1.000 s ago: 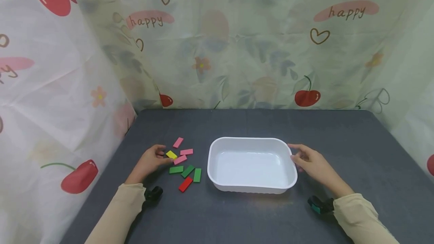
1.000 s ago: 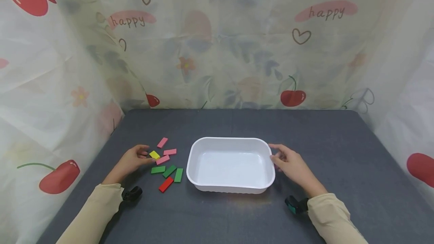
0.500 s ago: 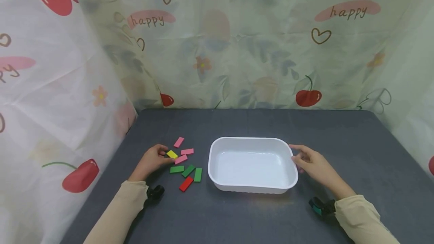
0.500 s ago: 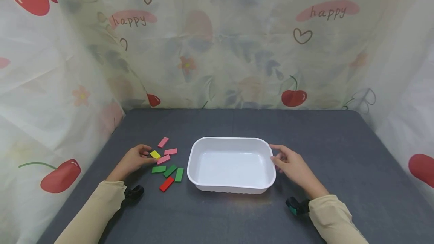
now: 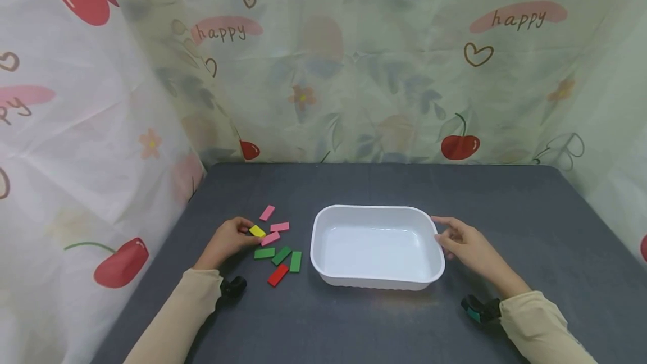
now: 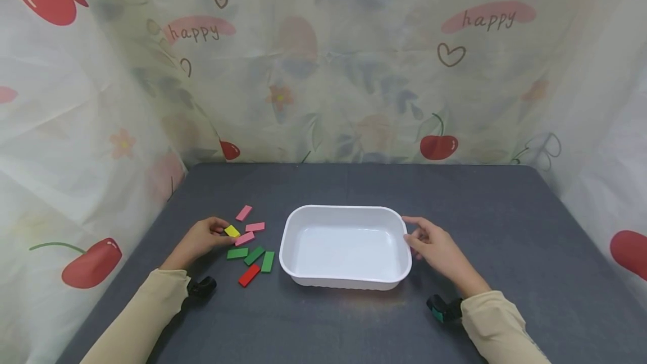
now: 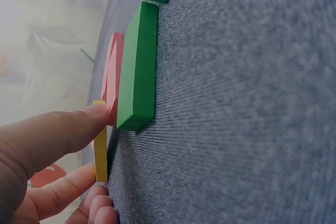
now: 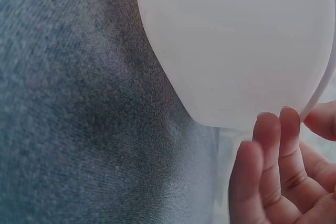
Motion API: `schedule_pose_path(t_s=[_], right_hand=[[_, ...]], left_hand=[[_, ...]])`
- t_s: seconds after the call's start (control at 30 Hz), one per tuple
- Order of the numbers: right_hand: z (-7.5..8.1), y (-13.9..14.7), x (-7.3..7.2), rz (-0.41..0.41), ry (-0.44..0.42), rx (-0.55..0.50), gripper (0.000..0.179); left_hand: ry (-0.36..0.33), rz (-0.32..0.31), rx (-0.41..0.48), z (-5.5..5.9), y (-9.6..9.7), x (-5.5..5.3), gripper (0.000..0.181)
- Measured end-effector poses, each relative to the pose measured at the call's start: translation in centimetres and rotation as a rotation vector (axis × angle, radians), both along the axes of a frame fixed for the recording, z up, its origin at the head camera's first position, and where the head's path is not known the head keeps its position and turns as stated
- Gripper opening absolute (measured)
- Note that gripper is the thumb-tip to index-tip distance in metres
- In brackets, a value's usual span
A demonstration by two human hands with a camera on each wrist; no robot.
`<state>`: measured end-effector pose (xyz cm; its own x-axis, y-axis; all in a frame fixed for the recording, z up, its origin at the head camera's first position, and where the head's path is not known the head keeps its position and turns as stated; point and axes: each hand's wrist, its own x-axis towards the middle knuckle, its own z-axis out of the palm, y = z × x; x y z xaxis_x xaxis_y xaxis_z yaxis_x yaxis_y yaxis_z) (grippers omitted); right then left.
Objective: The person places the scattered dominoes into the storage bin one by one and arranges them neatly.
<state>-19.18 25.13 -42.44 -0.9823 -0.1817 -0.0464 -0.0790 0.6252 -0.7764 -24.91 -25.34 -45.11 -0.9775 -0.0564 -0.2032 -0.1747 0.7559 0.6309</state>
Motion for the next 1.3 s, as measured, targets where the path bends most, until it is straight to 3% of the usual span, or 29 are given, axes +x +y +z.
schedule_pose_path(t_s=[0.27, 0.8, 1.07, 1.3], right_hand=[[-0.1, 0.1, -0.1, 0.009, -0.034, -0.071, 0.054], [-0.2, 0.0, 0.0, 0.017, -0.022, -0.079, 0.055], [-0.1, -0.1, 0.0, 0.013, -0.028, -0.079, 0.055], [0.0, -0.3, 0.0, 0.003, -0.042, -0.085, 0.055]], left_hand=[[-0.013, -0.009, 0.036, 0.3, -0.2, 0.0, 0.054], [-0.002, 0.032, 0.076, 1.7, 0.0, 0.3, 0.050], [0.053, 0.017, 0.092, 3.4, 1.1, 0.3, 0.051], [0.132, -0.033, 0.137, 6.0, 3.8, 1.6, 0.050]])
